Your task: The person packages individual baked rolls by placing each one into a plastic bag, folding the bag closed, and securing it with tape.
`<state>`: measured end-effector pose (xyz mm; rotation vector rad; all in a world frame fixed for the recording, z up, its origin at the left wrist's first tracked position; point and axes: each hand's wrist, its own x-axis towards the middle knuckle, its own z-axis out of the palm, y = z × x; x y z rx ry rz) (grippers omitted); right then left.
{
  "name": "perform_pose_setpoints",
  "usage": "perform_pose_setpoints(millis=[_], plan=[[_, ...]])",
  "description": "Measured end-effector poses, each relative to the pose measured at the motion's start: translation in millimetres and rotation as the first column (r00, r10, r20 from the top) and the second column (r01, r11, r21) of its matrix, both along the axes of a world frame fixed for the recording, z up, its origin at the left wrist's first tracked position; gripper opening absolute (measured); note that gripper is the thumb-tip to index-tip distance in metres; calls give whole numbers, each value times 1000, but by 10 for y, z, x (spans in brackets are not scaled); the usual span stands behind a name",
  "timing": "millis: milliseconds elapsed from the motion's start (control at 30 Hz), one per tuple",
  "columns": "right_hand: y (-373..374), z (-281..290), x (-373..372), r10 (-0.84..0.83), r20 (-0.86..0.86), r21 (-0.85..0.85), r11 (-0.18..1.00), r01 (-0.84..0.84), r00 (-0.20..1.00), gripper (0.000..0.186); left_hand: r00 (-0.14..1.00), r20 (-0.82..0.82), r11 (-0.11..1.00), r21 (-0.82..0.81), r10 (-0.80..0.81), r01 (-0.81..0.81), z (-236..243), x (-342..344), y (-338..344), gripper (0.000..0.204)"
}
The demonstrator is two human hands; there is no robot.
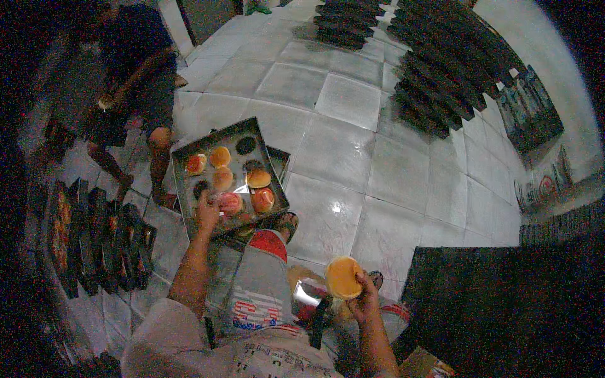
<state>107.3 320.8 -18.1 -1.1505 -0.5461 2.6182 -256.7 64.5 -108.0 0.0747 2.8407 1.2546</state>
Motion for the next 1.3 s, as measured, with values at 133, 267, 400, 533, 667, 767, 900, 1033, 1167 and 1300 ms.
perform_pose_setpoints(millis=[133,267,400,533,667,767,900,1033,1167,1300], plan=[[-99,-269,478,341,540,478,628,-614,769,49,983,-18,972,-157,-181,176,558,232,-166,40],[112,26,411,49,465,794,419,-441,884,56,874,190,887,220,-448,406,1266,714,-86,42],[309,1000,85,-213,-238,529,790,310,948,60,496,219,532,514,-840,673,1845,1341,205,37],[242,1310,-4,-74,-267,669,703,240,961,60,252,168,302,457,-953,836,1858,1776,568,36],[-63,1352,155,136,-18,861,506,-54,991,51,168,167,236,630,-972,740,1889,2048,741,39],[-207,1351,397,262,93,922,341,-182,961,45,80,348,341,805,-934,485,1772,2232,757,48],[-235,1367,491,326,100,979,137,-152,940,36,26,299,296,923,-954,245,1543,2430,690,65],[-206,1507,561,272,208,961,-237,-144,940,22,166,273,319,821,-948,473,1787,2468,712,60],[-235,1423,517,207,149,978,-176,-114,967,11,191,342,389,854,-920,344,1727,2476,734,57],[-307,1373,398,182,56,981,170,-88,982,7,131,515,505,857,-847,-100,1747,2531,737,50]])
